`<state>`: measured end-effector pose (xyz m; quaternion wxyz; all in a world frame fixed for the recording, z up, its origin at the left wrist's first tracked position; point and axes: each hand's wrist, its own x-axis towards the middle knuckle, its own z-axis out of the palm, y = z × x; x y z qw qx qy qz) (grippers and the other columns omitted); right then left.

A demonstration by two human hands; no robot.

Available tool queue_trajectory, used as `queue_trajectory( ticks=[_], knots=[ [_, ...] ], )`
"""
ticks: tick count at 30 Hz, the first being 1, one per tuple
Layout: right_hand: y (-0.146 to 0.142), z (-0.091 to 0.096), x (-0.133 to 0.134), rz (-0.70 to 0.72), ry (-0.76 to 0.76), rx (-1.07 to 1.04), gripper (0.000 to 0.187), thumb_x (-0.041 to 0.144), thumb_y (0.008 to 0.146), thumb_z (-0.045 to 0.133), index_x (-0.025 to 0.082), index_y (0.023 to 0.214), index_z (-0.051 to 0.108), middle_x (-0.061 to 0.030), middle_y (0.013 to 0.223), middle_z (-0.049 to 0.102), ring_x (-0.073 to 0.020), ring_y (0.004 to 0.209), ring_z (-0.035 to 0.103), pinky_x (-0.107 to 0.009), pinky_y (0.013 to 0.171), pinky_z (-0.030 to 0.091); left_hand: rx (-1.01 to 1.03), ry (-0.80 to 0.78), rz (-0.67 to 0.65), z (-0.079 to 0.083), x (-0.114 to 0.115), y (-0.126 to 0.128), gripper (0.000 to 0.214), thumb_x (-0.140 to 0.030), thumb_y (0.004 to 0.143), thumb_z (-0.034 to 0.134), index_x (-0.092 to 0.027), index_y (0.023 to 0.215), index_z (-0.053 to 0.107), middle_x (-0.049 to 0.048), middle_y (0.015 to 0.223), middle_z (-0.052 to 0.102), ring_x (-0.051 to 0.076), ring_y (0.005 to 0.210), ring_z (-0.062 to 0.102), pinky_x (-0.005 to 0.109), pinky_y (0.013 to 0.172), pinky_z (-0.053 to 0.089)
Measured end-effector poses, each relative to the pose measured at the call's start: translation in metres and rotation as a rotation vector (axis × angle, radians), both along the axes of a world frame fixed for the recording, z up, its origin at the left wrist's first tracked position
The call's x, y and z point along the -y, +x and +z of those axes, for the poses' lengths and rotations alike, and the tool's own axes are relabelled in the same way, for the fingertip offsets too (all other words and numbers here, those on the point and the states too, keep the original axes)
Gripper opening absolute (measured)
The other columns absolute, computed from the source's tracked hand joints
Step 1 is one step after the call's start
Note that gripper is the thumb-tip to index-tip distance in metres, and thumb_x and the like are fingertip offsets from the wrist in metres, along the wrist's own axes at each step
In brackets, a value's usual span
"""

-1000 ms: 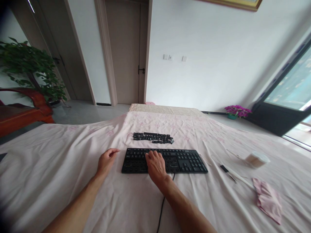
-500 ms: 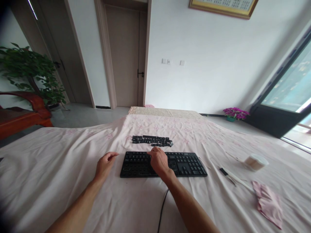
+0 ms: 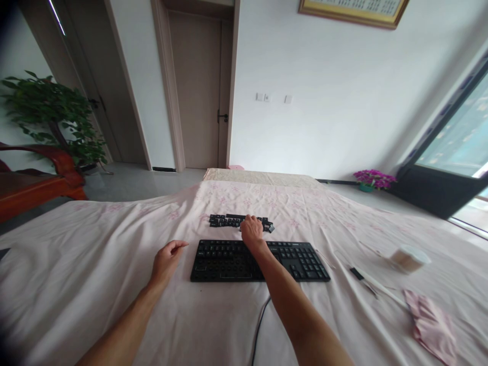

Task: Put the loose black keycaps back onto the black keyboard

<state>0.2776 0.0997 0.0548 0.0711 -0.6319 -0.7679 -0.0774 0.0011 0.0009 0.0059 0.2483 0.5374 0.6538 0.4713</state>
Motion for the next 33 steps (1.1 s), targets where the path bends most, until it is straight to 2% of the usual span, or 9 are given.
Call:
queue_trajectory(
  ticks=[9, 13, 16, 18, 22, 27, 33],
  knots=[
    [-0.003, 0.007, 0.007, 0.086, -0.008, -0.019, 0.017, 0.025, 0.088, 0.054, 0.022, 0.089, 0.071, -0.0068, 0.102, 0.063, -0.0197, 0.102, 0.053, -0.028, 0.084, 0.033, 0.002, 0.011, 0.004, 0.000, 0.000, 0.000, 0.025, -0.028, 0.077, 0.049, -0.022, 0.091, 0.069, 0.0021, 0.099, 0.072, 0.018, 0.092, 0.065, 0.027, 0.088, 0.046],
    [0.000, 0.016, 0.027, 0.118, -0.001, -0.153, 0.020, 0.031, 0.090, 0.051, 0.024, 0.094, 0.069, -0.0027, 0.103, 0.065, -0.0159, 0.096, 0.057, -0.024, 0.078, 0.035, 0.010, 0.017, 0.001, -0.003, -0.001, 0.000, 0.025, -0.027, 0.077, 0.049, -0.022, 0.090, 0.069, 0.0020, 0.099, 0.072, 0.018, 0.092, 0.065, 0.027, 0.087, 0.046],
    [0.004, 0.023, 0.048, 0.175, -0.035, -0.309, 0.020, 0.033, 0.090, 0.051, 0.025, 0.093, 0.069, 0.0002, 0.101, 0.066, -0.0142, 0.090, 0.059, -0.022, 0.072, 0.035, -0.002, 0.014, 0.002, -0.004, -0.001, -0.001, 0.025, -0.027, 0.076, 0.049, -0.023, 0.091, 0.069, 0.0013, 0.098, 0.072, 0.018, 0.091, 0.065, 0.028, 0.086, 0.046],
    [0.007, 0.025, 0.061, 0.189, -0.065, -0.332, 0.019, 0.033, 0.088, 0.052, 0.025, 0.091, 0.069, 0.0002, 0.098, 0.066, -0.0143, 0.088, 0.059, -0.022, 0.072, 0.036, -0.015, 0.013, -0.002, -0.004, -0.001, -0.001, 0.025, -0.027, 0.076, 0.049, -0.023, 0.091, 0.069, 0.0012, 0.098, 0.072, 0.018, 0.091, 0.065, 0.028, 0.087, 0.046],
    [0.012, 0.021, 0.076, 0.170, -0.101, -0.320, 0.020, 0.032, 0.089, 0.052, 0.023, 0.091, 0.070, -0.0023, 0.097, 0.066, -0.0154, 0.089, 0.059, -0.022, 0.075, 0.037, -0.023, 0.012, -0.006, -0.005, -0.001, -0.001, 0.025, -0.027, 0.077, 0.048, -0.022, 0.091, 0.069, 0.0019, 0.098, 0.072, 0.019, 0.092, 0.064, 0.028, 0.087, 0.046],
    [0.013, 0.012, 0.079, 0.144, -0.108, -0.312, 0.023, 0.032, 0.090, 0.049, 0.024, 0.094, 0.071, -0.0029, 0.098, 0.065, -0.0152, 0.089, 0.059, -0.022, 0.077, 0.038, -0.024, 0.019, -0.008, -0.008, -0.002, -0.002, 0.025, -0.026, 0.077, 0.048, -0.023, 0.090, 0.068, 0.0017, 0.098, 0.072, 0.019, 0.093, 0.064, 0.028, 0.087, 0.046],
    [0.011, 0.011, 0.086, 0.174, -0.093, -0.259, 0.023, 0.032, 0.091, 0.050, 0.024, 0.096, 0.071, -0.0048, 0.097, 0.063, -0.0165, 0.093, 0.057, -0.022, 0.078, 0.039, -0.033, 0.010, -0.006, -0.006, -0.002, -0.002, 0.025, -0.026, 0.077, 0.048, -0.023, 0.091, 0.068, 0.0011, 0.098, 0.072, 0.018, 0.092, 0.064, 0.027, 0.087, 0.046]
  ],
)
